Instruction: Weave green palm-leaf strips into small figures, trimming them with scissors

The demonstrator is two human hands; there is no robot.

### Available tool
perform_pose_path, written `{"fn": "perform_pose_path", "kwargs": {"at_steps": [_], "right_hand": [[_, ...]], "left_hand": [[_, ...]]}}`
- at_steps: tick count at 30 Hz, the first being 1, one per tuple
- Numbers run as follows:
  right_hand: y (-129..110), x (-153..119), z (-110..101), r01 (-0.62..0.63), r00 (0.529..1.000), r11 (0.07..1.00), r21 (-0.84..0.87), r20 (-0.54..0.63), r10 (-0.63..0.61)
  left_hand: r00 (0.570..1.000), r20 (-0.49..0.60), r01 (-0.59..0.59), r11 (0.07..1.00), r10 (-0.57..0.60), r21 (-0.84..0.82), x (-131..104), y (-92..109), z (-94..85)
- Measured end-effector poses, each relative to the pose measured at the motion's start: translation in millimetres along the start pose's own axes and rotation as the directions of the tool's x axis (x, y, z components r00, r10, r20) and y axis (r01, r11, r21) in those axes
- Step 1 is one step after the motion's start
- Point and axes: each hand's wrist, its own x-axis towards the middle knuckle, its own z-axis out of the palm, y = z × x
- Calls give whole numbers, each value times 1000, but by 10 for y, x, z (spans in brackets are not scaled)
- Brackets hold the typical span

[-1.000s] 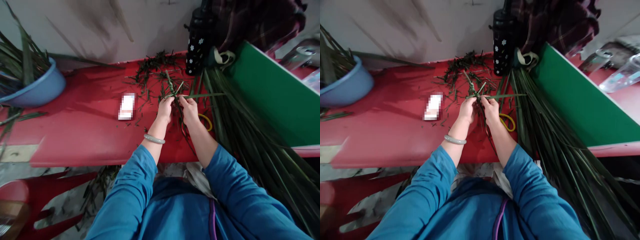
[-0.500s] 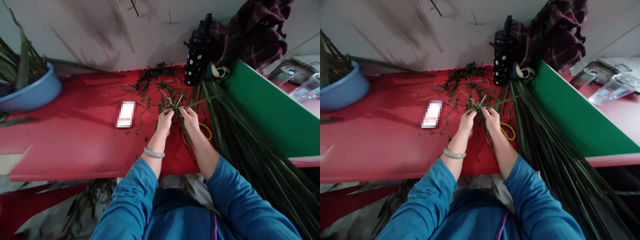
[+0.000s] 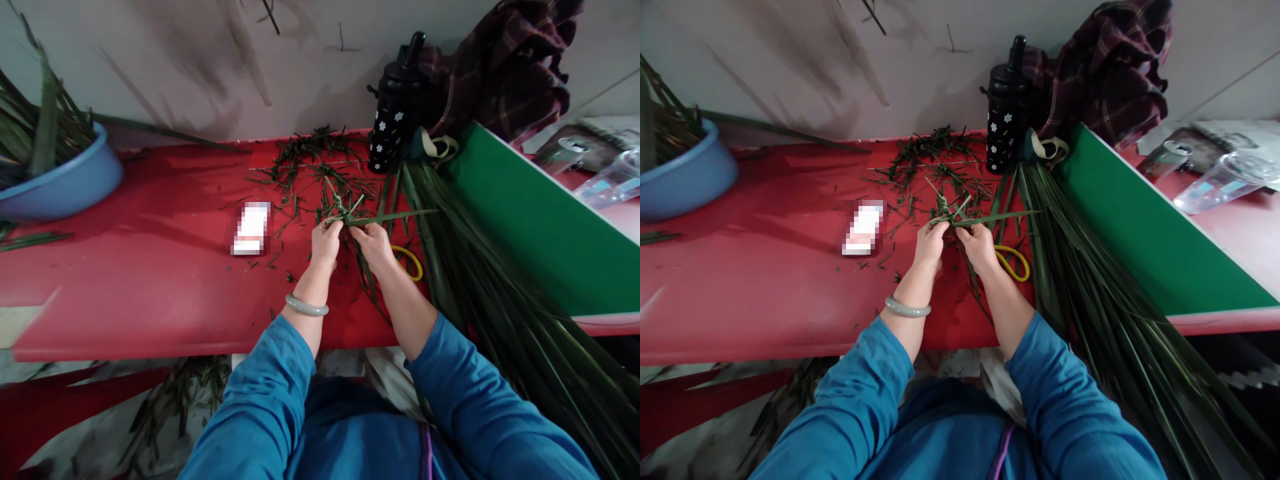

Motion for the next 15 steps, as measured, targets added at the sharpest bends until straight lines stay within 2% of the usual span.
{"fn": "perform_pose_path", "kwargs": {"at_steps": [3,7,10,15], "right_hand": [[-30,-37,12,-86,996,996,19,8,86],[-76,-61,7,-185,982,978,92,64,180],[-88,-51,-13,-149,986,982,118,95,138],[-94,-25,-24,-115,993,984,138,22,113]], "left_hand": [[1000,-5,20,999,-21,-32,-11,36,-4],[990,27,138,975,-136,-172,15,-6,-5],[972,99,230,939,-211,-257,44,-23,-6],[951,180,300,888,-251,-348,40,49,-24]]}}
